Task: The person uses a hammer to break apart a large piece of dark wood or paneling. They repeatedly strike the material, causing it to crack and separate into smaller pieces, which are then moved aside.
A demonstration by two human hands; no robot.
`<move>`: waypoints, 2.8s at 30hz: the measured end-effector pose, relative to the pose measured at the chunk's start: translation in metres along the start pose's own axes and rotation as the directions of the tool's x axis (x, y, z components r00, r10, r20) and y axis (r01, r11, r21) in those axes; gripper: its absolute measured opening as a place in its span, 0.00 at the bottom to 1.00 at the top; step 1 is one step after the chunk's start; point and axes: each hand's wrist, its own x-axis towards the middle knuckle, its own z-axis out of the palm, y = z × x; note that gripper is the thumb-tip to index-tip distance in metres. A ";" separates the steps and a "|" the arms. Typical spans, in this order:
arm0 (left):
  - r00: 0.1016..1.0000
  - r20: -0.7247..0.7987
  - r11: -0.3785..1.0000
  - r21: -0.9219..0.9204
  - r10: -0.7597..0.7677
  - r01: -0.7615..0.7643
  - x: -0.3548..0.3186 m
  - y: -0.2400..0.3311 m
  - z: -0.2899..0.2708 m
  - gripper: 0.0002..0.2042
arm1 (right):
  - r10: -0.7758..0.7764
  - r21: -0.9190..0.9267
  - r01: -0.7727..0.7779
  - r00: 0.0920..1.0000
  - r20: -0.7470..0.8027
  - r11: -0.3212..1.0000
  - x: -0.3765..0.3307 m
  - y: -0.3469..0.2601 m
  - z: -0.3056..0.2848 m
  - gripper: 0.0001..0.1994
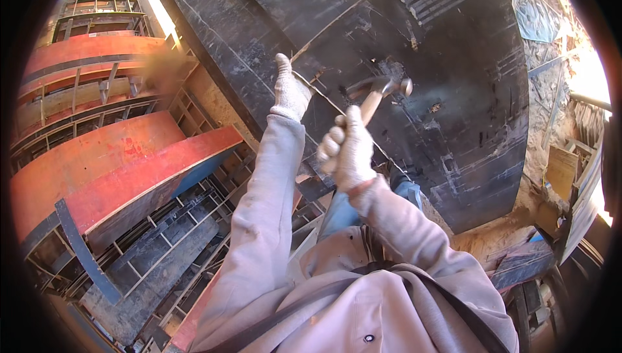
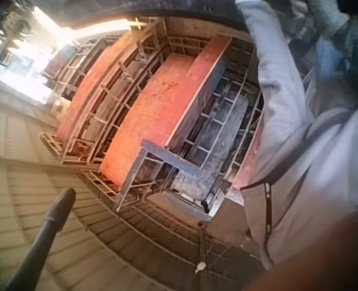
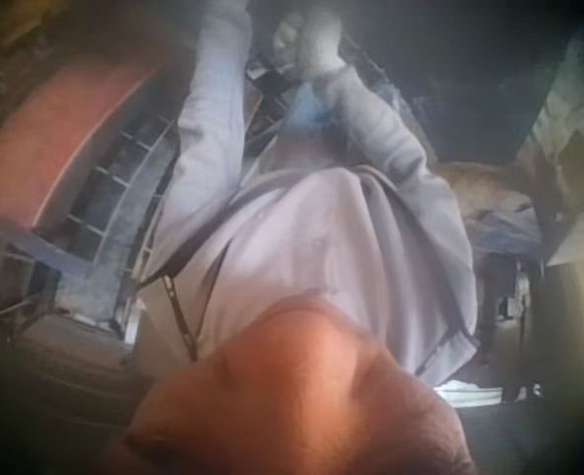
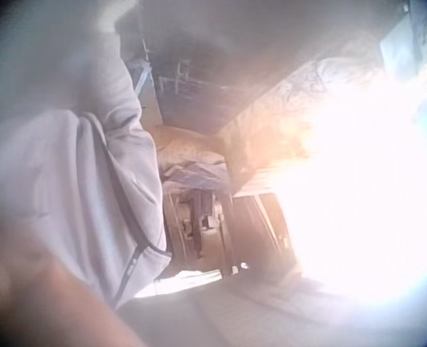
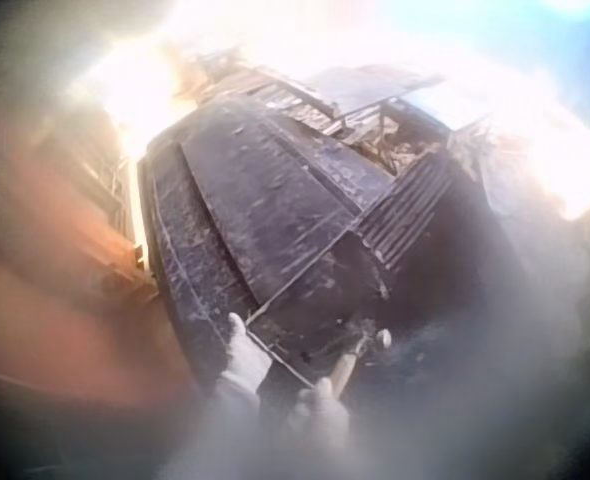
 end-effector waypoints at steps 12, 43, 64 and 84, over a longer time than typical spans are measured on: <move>0.852 0.098 0.846 0.221 -0.514 0.485 -0.057 0.056 -0.018 0.46 | 0.044 0.495 -0.077 0.996 0.079 0.866 0.027 0.063 0.109 0.15; 0.977 0.154 0.989 0.035 -0.149 0.145 -0.022 0.007 -0.041 0.55 | 0.525 0.376 0.458 0.846 0.096 -0.806 0.035 -0.086 0.185 0.07; 0.962 0.243 0.978 -0.136 -0.121 0.157 -0.022 -0.009 -0.038 0.55 | 0.534 0.481 0.448 0.844 0.050 -0.753 0.026 -0.072 0.222 0.07; 0.992 -0.121 0.988 -0.153 -0.034 0.015 -0.016 -0.035 -0.042 0.44 | 0.598 0.277 0.530 0.707 0.377 -0.802 0.109 -0.155 0.142 0.10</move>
